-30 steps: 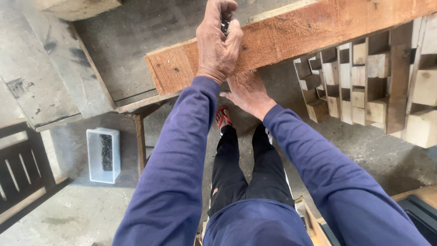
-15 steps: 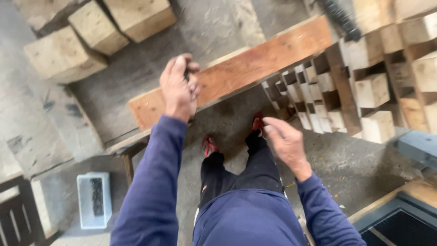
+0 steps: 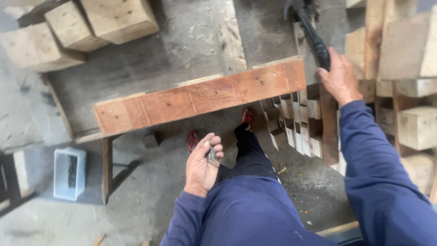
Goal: The person picks up small wooden blocks and a long plank, aligns them on a workbench, and hammers nails into the plank to join the pieces. The person repeatedly positions the wood and drives nails with a hammer, then moves the assembled plank aside.
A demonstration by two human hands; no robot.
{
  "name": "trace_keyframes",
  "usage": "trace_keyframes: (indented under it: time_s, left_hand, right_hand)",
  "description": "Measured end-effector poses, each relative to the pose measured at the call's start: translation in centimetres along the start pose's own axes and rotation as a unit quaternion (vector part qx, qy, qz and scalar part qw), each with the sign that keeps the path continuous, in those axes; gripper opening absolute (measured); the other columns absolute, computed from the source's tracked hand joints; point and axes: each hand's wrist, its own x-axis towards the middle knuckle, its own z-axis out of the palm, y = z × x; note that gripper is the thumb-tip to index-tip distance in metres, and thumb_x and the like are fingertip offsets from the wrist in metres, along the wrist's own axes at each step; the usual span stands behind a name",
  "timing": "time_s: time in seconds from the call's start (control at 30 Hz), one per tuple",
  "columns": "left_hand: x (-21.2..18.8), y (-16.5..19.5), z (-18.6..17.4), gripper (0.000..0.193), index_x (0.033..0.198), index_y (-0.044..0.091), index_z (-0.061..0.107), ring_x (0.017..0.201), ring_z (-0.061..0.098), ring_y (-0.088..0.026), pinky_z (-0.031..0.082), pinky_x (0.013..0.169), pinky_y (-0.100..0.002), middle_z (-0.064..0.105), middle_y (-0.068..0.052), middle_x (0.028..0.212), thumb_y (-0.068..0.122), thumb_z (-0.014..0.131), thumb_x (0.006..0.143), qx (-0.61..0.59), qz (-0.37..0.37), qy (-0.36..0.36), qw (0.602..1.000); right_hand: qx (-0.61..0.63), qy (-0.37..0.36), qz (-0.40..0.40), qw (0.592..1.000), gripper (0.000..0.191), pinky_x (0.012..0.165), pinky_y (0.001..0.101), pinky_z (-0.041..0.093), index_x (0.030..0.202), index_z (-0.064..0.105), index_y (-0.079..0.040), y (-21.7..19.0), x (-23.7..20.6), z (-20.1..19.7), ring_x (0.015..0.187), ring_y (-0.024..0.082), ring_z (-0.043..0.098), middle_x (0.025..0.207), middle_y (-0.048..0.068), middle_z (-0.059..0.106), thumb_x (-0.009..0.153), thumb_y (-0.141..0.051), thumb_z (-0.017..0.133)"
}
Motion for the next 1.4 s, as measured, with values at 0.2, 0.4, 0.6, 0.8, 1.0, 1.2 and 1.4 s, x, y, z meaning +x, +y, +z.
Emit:
trace_keyframes:
  time_s: [0.2,0.4,0.6,0.8,1.0,1.2,1.4]
  left_hand:
    - [1.5,-1.0,0.9,0.019,0.120,0.005,0.064,0.088,0.070,-0.021,0.059,0.076,-0.033,0.073,-0.013,0.106,0.010,0.061,0.103,-0.016,0.049,-0.052,0.997]
    - [0.9,-0.4,0.6,0.008,0.108,0.008,0.066,0.093,0.072,-0.023,0.060,0.078,-0.034,0.074,-0.013,0.106,0.010,0.067,0.100,0.017,0.033,-0.090,0.995]
    - [0.3,2.0,-1.1,0.004,0.105,0.008,0.066,0.098,0.073,-0.024,0.061,0.086,-0.037,0.075,-0.014,0.111,0.009,0.068,0.101,0.043,-0.004,-0.145,0.988]
    - [-0.2,4.4,-2.2,0.012,0.112,0.004,0.064,0.100,0.073,-0.027,0.062,0.085,-0.039,0.073,-0.017,0.113,0.011,0.063,0.102,0.068,-0.021,-0.170,0.983]
    - [-0.5,5.5,-3.0,0.020,0.118,0.003,0.062,0.105,0.072,-0.031,0.061,0.087,-0.040,0.072,-0.019,0.118,0.007,0.057,0.099,0.075,-0.031,-0.181,0.980]
    - [-1.1,4.8,-3.4,0.008,0.108,0.003,0.061,0.107,0.072,-0.032,0.061,0.091,-0.041,0.072,-0.020,0.116,0.005,0.062,0.101,0.061,-0.002,-0.214,0.975]
    - [-1.0,3.2,-2.5,0.006,0.101,0.006,0.063,0.109,0.071,-0.030,0.059,0.096,-0.043,0.073,-0.016,0.115,0.003,0.066,0.097,0.017,0.028,-0.230,0.973]
  right_hand:
    - [0.033,-0.036,0.067,0.997,0.047,0.083,0.0471,0.056,0.131,0.064,0.008,0.8,2.6,-0.3,0.092,0.037,0.070,0.104,0.027,0.071,0.092,-0.014,0.077]
    - [0.410,-0.061,0.140,0.899,0.029,0.059,0.0270,0.055,0.126,0.059,0.003,-3.5,-4.8,-2.5,0.070,0.011,0.061,0.087,0.006,0.064,0.102,-0.013,0.057]
    - [0.561,0.015,0.153,0.814,0.026,0.048,0.0279,0.055,0.111,0.055,-0.003,-15.6,-19.0,0.2,0.056,0.010,0.059,0.078,0.002,0.059,0.100,-0.023,0.069]
    - [0.608,0.016,0.277,0.744,0.021,0.041,0.0264,0.050,0.108,0.060,-0.004,-24.3,-27.3,4.2,0.051,0.009,0.057,0.072,0.002,0.058,0.096,-0.019,0.068]
    - [0.571,0.000,0.291,0.767,0.027,0.043,0.0248,0.048,0.108,0.062,-0.003,-27.1,-28.8,5.3,0.052,0.009,0.055,0.072,0.002,0.058,0.096,-0.025,0.072]
    - [0.567,-0.010,0.263,0.780,0.027,0.043,0.0243,0.047,0.107,0.062,-0.003,-27.3,-27.7,4.8,0.054,0.008,0.055,0.073,0.001,0.058,0.097,-0.026,0.071]
    - [0.557,-0.055,0.239,0.793,0.026,0.043,0.0245,0.047,0.104,0.061,-0.003,-25.3,-25.9,3.6,0.053,0.007,0.055,0.071,-0.001,0.057,0.098,-0.026,0.070]
